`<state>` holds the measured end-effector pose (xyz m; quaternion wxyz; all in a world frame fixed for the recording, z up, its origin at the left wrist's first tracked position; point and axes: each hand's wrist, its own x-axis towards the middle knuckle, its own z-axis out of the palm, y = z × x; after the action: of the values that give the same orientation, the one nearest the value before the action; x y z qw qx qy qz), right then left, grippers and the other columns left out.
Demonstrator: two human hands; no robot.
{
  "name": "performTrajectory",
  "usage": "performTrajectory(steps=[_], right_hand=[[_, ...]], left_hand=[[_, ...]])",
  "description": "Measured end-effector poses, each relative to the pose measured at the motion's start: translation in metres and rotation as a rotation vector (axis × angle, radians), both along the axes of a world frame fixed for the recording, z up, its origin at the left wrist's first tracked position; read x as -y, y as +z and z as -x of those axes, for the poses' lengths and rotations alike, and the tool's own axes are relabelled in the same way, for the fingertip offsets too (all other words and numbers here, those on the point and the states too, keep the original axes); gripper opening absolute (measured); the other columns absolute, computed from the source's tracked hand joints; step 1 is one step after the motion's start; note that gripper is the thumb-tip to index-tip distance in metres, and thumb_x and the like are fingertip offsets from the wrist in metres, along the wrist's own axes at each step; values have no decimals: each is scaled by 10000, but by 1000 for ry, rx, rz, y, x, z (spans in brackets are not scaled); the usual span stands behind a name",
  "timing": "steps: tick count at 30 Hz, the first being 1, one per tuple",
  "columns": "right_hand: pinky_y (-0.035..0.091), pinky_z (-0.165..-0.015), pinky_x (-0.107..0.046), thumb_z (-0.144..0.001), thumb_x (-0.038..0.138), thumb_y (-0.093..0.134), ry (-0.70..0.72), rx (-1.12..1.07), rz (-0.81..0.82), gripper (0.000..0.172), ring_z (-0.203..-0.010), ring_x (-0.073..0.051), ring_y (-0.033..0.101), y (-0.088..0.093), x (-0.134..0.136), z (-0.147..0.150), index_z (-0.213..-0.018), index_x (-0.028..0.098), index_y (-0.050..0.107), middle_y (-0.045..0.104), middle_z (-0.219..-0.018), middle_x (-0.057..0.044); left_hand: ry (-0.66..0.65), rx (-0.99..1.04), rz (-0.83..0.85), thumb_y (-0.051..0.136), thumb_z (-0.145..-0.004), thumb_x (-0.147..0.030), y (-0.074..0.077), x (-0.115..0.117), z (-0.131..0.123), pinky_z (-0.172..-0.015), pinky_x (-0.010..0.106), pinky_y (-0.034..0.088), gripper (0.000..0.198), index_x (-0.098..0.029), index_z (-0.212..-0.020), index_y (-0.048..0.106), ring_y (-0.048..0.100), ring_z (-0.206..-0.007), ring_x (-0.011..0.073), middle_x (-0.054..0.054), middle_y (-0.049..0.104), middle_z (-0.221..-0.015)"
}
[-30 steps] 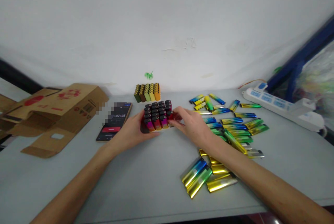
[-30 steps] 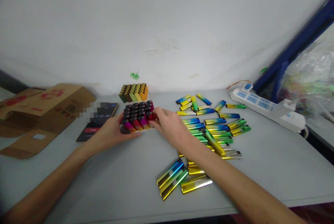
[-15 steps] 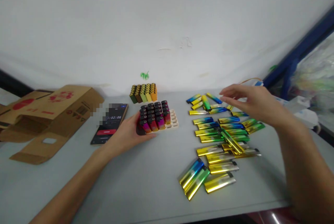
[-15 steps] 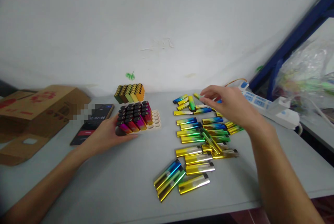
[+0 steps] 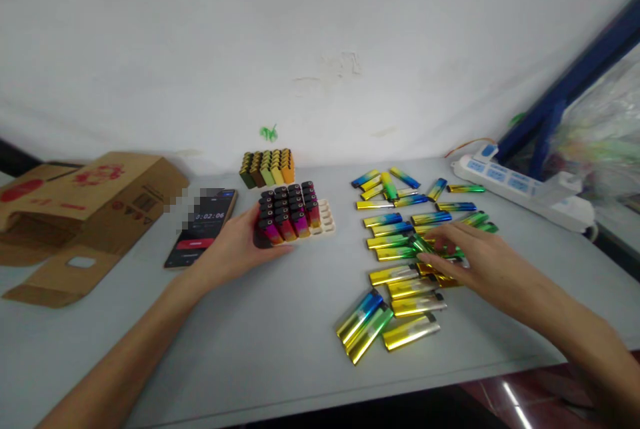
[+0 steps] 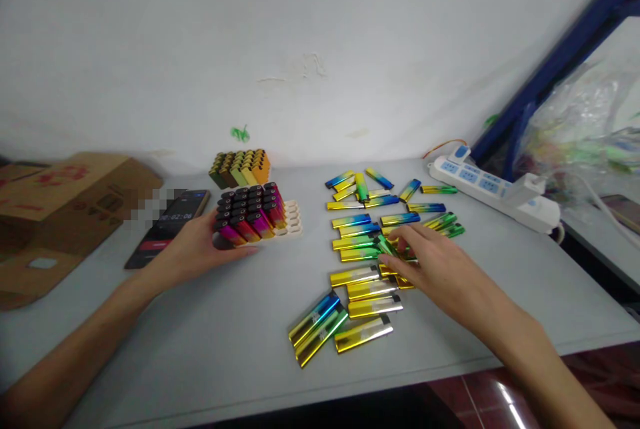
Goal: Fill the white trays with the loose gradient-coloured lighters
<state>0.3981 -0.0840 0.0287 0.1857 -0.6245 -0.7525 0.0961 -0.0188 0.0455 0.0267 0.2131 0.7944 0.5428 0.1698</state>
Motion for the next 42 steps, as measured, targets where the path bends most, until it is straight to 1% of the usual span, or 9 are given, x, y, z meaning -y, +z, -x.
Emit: performTrajectory(steps=[6,10,15,19,22,26,30,34,42], right_hand=[[594,-847,-468,-1082,679,531,-74,45,-56,480,-951,-314,769,-3,7,-1,-1160,239,707,795,-1154,-130],[607,-865,-483,-1086,603,563,-69,56,-38,433,-1003,-335,777,-11,2,3,-1189,214,723,800,-1166,-143],[617,-838,-471,-1090,489,556,-20,24,-37,350,-915,-311,774,-10,-15,14,-1081,223,783,794,-1112,-144],[599,-807,-416,-1078,561,594,28,-204,-18,376,-854,-263,737,10,-28,24,-936,240,729,754,-970,-102],[562,-635,-331,-1070,638,598,66,-584,136,401,-666,-185,680,26,-43,41,-970,250,619,704,-821,-21],[354,-447,-241,-1006,716,666,71,-907,192,469,-509,-104,437,39,-71,72,-966,271,523,521,-693,78],[276,-478,-270,-995,768,621,43,-876,-5,584,-544,-108,343,35,-99,97,-762,247,494,391,-624,70],[246,-521,-316,-978,718,595,-77,-757,-189,637,-543,-119,311,18,-105,109,-599,264,357,328,-557,55],[244,-526,-326,-897,571,550,-149,-644,-146,463,-522,-129,325,4,-90,109,-602,286,334,346,-525,52]], left_hand=[[-19,16,1,822,-770,-670,1,1,-1,-1042,512,626,704,-177,-1249,665,780,-1103,399,111,812,-1191],[-20,32,-5,843,-724,-671,-1,1,0,-1032,522,627,708,-201,-1226,673,780,-1102,413,105,818,-1175],[-45,38,-10,822,-767,-666,-3,0,2,-1030,503,625,715,-199,-1284,661,781,-1108,398,117,811,-1229],[-38,49,-8,826,-730,-708,-5,-2,2,-1049,494,613,787,-199,-1306,655,773,-1140,408,129,804,-1260],[-10,42,16,824,-705,-711,-3,-1,1,-1012,479,623,785,-200,-1277,660,772,-1136,410,131,806,-1261],[-20,47,42,814,-732,-693,-1,1,0,-966,457,633,743,-196,-1265,666,783,-1088,388,121,817,-1226],[-60,75,18,829,-762,-662,-5,0,2,-979,441,634,763,-193,-1335,646,780,-1138,380,121,806,-1286],[-64,79,-3,842,-757,-661,-9,-2,4,-1027,458,626,759,-198,-1328,650,758,-1219,393,131,791,-1343],[-67,78,0,839,-764,-648,-7,-1,3,-983,451,633,759,-197,-1341,643,780,-1129,380,116,806,-1279]])
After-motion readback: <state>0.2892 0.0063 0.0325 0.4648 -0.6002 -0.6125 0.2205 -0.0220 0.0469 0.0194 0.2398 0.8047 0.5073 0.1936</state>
